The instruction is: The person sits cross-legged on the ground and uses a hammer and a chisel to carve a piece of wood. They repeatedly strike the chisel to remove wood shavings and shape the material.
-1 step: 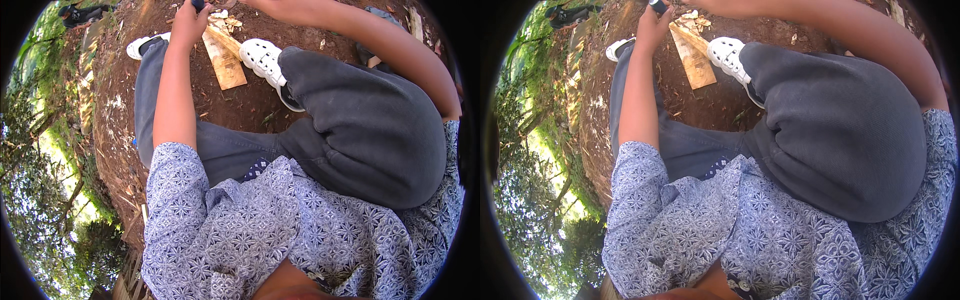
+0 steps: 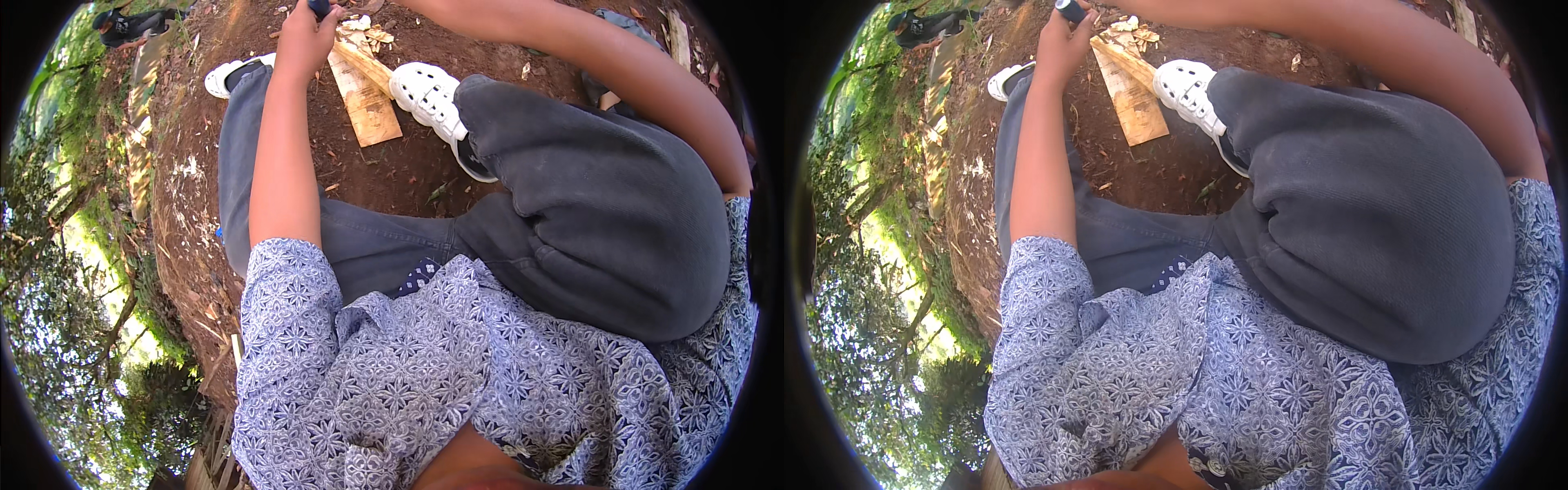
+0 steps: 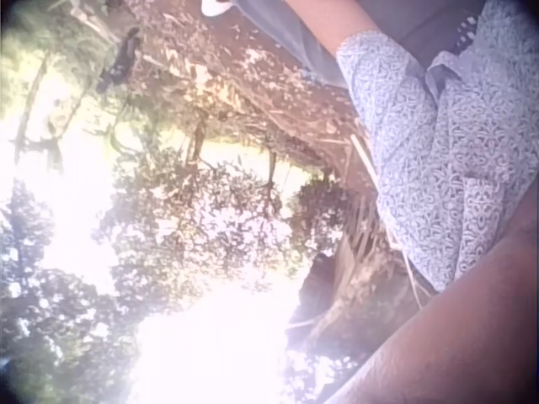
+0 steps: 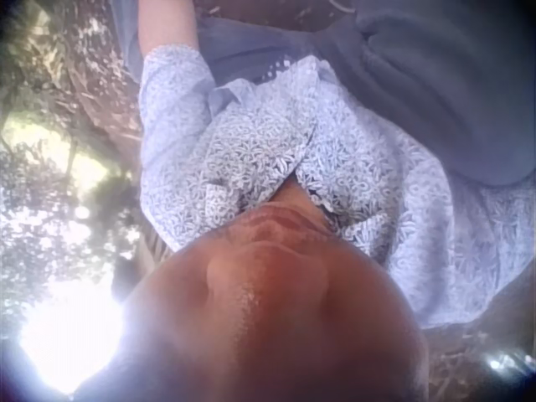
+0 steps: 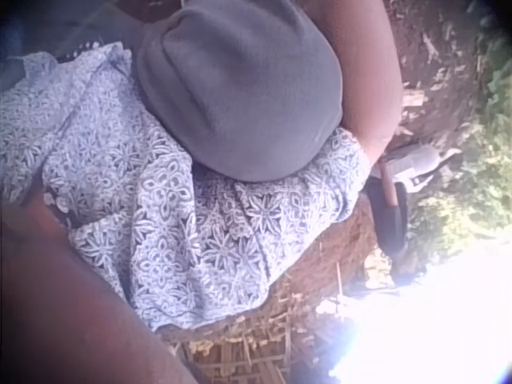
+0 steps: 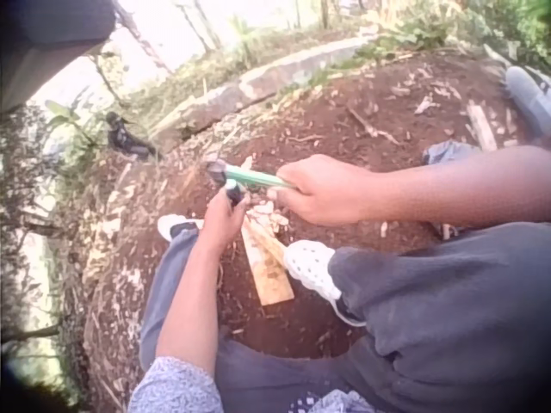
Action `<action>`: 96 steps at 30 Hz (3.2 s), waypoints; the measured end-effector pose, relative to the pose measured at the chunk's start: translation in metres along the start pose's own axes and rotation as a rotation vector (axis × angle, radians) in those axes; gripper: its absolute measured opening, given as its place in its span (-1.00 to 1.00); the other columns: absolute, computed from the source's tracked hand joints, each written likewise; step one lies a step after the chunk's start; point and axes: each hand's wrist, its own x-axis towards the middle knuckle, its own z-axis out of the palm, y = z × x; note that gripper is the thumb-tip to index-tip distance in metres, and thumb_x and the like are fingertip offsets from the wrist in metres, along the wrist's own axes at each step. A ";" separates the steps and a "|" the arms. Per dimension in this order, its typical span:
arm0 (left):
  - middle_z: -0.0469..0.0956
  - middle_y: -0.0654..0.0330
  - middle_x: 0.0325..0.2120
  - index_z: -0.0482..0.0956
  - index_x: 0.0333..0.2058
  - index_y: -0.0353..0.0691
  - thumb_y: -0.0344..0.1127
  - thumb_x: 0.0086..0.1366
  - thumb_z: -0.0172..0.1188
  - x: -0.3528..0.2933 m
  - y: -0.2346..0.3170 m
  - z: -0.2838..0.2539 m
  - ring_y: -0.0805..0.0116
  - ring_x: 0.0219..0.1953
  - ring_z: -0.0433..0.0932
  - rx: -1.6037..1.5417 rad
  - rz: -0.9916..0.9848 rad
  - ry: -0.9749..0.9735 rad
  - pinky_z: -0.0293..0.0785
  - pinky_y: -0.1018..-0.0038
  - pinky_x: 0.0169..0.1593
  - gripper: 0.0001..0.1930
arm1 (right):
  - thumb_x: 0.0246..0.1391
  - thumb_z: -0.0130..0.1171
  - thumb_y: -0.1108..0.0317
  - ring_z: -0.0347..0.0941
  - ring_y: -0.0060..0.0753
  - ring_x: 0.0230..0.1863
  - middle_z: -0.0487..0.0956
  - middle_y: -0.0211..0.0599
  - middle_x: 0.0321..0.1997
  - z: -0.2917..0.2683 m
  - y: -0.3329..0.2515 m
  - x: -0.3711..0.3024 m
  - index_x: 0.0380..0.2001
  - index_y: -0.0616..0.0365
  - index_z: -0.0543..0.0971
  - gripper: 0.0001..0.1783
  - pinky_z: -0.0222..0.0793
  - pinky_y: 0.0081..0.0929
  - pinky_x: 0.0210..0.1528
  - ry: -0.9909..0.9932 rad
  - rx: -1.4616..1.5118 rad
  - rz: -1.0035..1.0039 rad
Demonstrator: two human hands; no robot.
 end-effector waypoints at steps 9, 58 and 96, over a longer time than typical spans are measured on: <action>0.63 0.32 -0.37 0.57 -0.16 -0.24 -0.28 0.40 0.29 -0.027 -0.038 0.009 0.59 -0.33 0.53 -0.296 -0.058 0.107 0.45 0.54 -0.20 -0.82 | 0.38 -0.01 0.13 0.60 0.25 -0.15 0.64 0.17 -0.27 0.007 0.009 -0.002 -0.25 0.25 0.59 -0.62 0.46 0.05 -0.12 -0.203 -0.156 0.131; 0.68 0.16 -0.34 0.53 -0.11 -0.27 -0.28 0.34 0.35 -0.018 -0.016 0.005 0.41 -0.23 0.66 -0.176 -0.069 0.139 0.53 0.40 -0.15 -0.74 | 0.42 0.05 0.08 0.31 -0.68 -0.48 0.44 -0.57 -0.51 0.005 0.057 -0.029 -0.32 0.08 0.56 -0.68 0.26 -0.52 -0.43 0.108 0.438 0.292; 0.63 0.15 -0.15 0.51 -0.04 -0.29 -0.33 0.41 0.30 -0.013 -0.027 0.012 0.46 -0.11 0.60 -0.171 -0.060 -0.093 0.54 0.46 0.01 -0.75 | 0.45 0.02 -0.08 0.39 -0.63 -0.35 0.50 -0.44 -0.41 0.033 0.023 -0.025 -0.11 0.17 0.61 -0.51 0.35 -0.47 -0.22 0.260 0.376 -0.213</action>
